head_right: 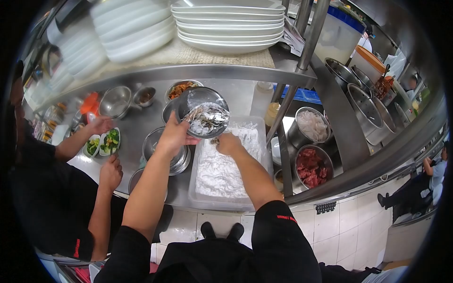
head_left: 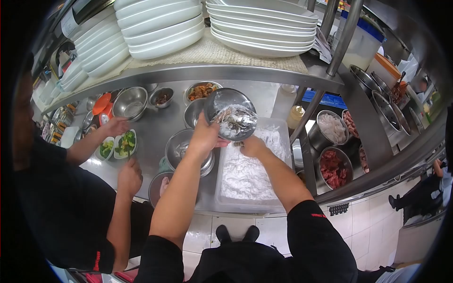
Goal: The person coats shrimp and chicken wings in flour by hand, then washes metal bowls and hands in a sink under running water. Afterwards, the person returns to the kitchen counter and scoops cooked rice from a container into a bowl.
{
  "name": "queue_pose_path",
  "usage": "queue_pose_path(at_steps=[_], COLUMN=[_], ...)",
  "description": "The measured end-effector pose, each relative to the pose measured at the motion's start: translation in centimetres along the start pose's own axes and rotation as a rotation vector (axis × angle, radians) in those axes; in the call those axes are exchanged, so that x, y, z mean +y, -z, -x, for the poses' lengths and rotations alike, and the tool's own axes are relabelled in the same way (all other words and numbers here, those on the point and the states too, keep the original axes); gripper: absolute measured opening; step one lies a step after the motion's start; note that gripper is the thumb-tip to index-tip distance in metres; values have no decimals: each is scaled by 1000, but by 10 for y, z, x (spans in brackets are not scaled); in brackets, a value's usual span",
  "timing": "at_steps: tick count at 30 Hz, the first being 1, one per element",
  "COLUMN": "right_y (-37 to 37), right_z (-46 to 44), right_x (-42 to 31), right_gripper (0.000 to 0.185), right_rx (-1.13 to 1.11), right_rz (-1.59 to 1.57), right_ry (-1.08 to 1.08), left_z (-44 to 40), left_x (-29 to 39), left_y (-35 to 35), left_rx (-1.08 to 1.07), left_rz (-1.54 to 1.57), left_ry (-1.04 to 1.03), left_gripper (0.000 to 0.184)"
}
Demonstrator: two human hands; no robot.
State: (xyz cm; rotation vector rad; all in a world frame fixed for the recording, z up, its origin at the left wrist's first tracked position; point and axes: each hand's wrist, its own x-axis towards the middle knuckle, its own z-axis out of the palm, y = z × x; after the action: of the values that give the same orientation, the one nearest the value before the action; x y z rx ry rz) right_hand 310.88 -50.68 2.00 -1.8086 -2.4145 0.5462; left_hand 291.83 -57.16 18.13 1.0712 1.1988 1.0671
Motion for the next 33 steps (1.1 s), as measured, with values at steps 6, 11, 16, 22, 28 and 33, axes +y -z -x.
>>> queue_pose_path(at_steps=[6,11,16,22,28,33], right_y=[33,-35,-17,49,114,162], right_z=[-11,-40,-7,39,69,69], right_x=[50,78,26,18,15,-22], right_gripper=[31,27,27,33,34,32], right_rx=[78,238,114,191,500,533], right_rz=[-249,29,6,-65,-192,-256], right_ry=[-30,-216,-145,-144,30,103], left_z=[-1,1,-12,-23,-24,-16], left_x=[-3,4,-7,-12,-19,-27], left_y=[4,-5,-13,-14,-19,-36], left_rx=[39,51,32,113,100,-34], left_rz=[61,-6,-37,-269,-368,-53], left_ry=[-21,33,-23,-61,-41,61], left_gripper=[57,54,65,73,73,59])
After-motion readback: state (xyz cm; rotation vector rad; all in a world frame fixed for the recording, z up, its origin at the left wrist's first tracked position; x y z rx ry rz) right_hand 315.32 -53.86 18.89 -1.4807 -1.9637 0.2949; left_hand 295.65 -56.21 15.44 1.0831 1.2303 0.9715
